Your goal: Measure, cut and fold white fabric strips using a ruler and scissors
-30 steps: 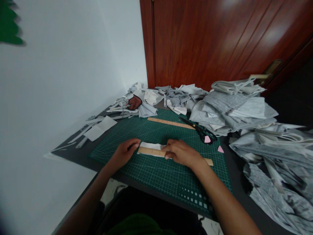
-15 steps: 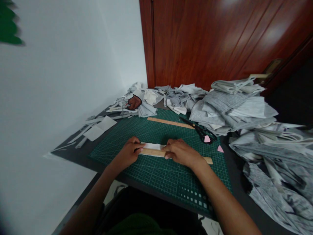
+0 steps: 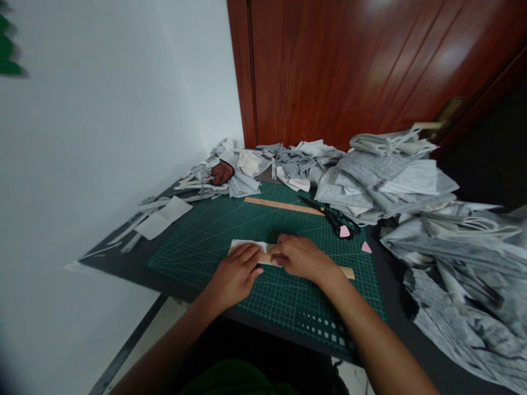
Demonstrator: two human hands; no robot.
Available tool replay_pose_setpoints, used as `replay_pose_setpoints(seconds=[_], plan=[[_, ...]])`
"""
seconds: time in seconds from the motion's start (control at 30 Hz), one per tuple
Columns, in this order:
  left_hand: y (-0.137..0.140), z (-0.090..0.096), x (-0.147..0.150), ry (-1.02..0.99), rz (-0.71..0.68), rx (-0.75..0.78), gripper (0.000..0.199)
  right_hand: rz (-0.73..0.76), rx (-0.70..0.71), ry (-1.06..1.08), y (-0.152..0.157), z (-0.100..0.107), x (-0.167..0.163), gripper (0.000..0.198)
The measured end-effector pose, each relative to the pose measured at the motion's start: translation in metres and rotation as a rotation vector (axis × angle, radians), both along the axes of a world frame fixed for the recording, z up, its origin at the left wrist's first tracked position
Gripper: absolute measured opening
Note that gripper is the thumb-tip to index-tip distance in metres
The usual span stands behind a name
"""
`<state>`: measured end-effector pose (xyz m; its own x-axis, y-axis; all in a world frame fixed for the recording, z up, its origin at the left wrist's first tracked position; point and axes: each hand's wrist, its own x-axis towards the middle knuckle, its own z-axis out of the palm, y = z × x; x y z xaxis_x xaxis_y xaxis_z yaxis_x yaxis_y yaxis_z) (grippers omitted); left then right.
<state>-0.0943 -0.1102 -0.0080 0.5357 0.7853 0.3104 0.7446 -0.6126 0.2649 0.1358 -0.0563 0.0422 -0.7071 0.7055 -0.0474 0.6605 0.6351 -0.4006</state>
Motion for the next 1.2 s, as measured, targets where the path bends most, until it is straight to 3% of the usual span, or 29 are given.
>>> replay_pose_setpoints(seconds=[0.27,0.5,0.67,0.73,0.87,1.07,1.2], plan=[[-0.006,0.004,-0.002,-0.024,0.015,-0.062,0.050,-0.161,-0.012,0.090,0.016,-0.018,0.006,0.020],[-0.001,0.006,-0.016,0.038,-0.064,-0.109,0.055,-0.181,-0.065,0.065,0.012,-0.015,0.008,0.012],[-0.003,0.005,-0.016,0.056,-0.065,-0.100,0.055,-0.255,0.005,0.050,0.004,-0.005,0.003,0.007],[-0.004,0.006,-0.015,0.053,-0.054,-0.089,0.055,-0.197,0.022,0.106,0.000,-0.001,-0.002,0.013],[-0.006,0.005,-0.014,0.029,-0.051,-0.075,0.053,0.020,-0.113,0.247,-0.004,-0.007,-0.008,0.013],[0.004,-0.009,-0.025,-0.130,0.095,-0.048,0.038,-0.016,-0.191,0.231,0.006,-0.019,-0.005,0.019],[0.014,-0.013,-0.042,-0.207,0.151,-0.111,0.040,-0.030,-0.244,0.230,0.009,-0.017,-0.003,0.019]])
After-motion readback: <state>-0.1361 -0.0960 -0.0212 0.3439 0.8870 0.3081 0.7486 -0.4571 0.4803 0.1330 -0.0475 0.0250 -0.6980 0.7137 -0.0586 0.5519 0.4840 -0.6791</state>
